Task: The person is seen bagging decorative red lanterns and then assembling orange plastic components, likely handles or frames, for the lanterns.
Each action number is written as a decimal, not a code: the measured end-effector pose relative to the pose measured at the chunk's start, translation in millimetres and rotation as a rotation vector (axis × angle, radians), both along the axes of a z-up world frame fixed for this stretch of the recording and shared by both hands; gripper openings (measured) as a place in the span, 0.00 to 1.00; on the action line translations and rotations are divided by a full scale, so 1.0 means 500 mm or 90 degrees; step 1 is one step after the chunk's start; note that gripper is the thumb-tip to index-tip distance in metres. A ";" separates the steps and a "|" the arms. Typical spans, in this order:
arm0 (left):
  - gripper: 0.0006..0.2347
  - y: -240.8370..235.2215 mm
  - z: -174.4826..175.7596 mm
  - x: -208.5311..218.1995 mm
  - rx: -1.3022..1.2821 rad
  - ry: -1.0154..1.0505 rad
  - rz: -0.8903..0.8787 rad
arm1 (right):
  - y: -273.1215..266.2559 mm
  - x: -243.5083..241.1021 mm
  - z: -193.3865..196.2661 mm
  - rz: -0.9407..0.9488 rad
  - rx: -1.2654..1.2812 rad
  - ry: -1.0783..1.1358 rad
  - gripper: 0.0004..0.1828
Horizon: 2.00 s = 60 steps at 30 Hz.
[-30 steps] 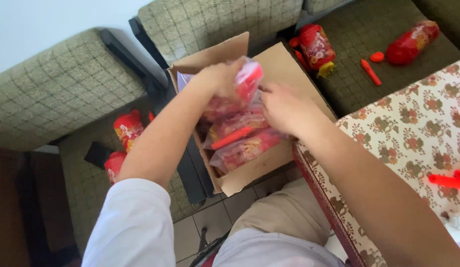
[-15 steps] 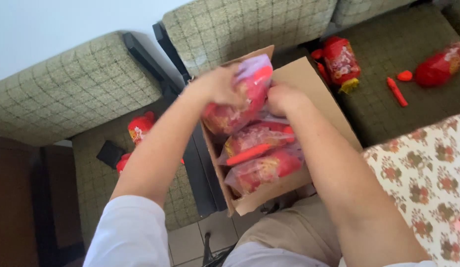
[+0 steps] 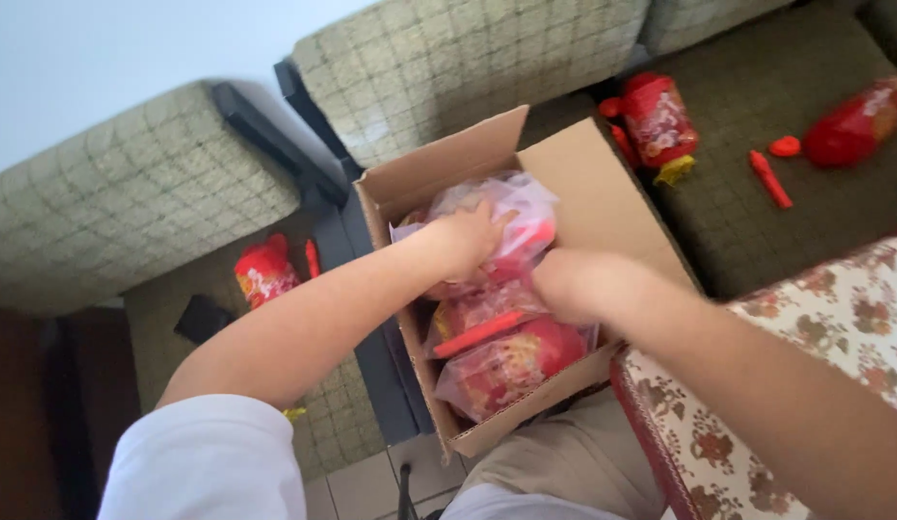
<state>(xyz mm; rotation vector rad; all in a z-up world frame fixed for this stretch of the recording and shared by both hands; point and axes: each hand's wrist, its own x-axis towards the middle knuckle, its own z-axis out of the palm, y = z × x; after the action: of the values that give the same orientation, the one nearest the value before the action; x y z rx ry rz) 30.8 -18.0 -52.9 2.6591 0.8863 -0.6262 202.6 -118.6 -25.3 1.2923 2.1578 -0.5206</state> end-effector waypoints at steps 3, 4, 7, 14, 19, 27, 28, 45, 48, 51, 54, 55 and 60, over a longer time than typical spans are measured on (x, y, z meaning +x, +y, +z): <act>0.42 0.031 -0.074 0.028 -0.032 0.015 -0.036 | -0.032 -0.029 -0.022 0.030 0.112 0.043 0.10; 0.42 0.037 -0.083 0.029 -0.033 0.010 -0.047 | -0.042 -0.031 -0.037 0.019 0.111 0.036 0.10; 0.39 0.048 -0.086 0.040 0.008 0.052 -0.142 | -0.073 -0.034 -0.046 -0.006 0.235 0.112 0.10; 0.39 -0.010 0.130 0.050 -0.008 0.070 0.015 | -0.290 0.019 0.147 -0.040 0.542 0.274 0.11; 0.59 -0.084 0.256 0.116 0.164 0.187 0.160 | -0.523 0.107 0.277 -0.067 0.596 0.262 0.05; 0.25 -0.373 0.374 0.351 0.009 -0.335 -0.264 | -0.905 0.233 0.220 -0.446 0.596 0.067 0.20; 0.25 -0.404 0.345 0.391 0.016 -0.337 -0.274 | -0.917 0.251 0.202 -0.451 0.607 0.065 0.20; 0.19 -0.615 0.135 0.615 0.047 -0.532 -0.364 | -0.901 0.353 0.038 -0.705 0.808 0.043 0.08; 0.20 -0.624 0.160 0.600 -0.008 -0.571 -0.353 | -0.899 0.347 0.056 -0.703 0.830 0.077 0.07; 0.19 -0.624 0.171 0.597 -0.169 -0.647 -0.317 | -0.900 0.345 0.057 -0.714 0.829 0.093 0.07; 0.21 -0.636 0.185 0.590 -0.362 -0.685 -0.335 | -0.899 0.347 0.060 -0.724 0.833 0.117 0.07; 0.21 -0.642 0.176 0.588 -0.363 -0.683 -0.335 | -0.901 0.351 0.055 -0.726 0.832 0.118 0.07; 0.16 -0.678 0.182 0.579 -0.489 -0.730 -0.322 | -0.905 0.369 0.072 -0.876 0.864 0.350 0.10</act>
<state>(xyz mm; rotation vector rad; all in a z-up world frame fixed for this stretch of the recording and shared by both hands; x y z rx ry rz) 320.5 -356.9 38.0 1.9494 -0.3125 0.4324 387.4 -571.3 10.8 3.7222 1.4578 0.3550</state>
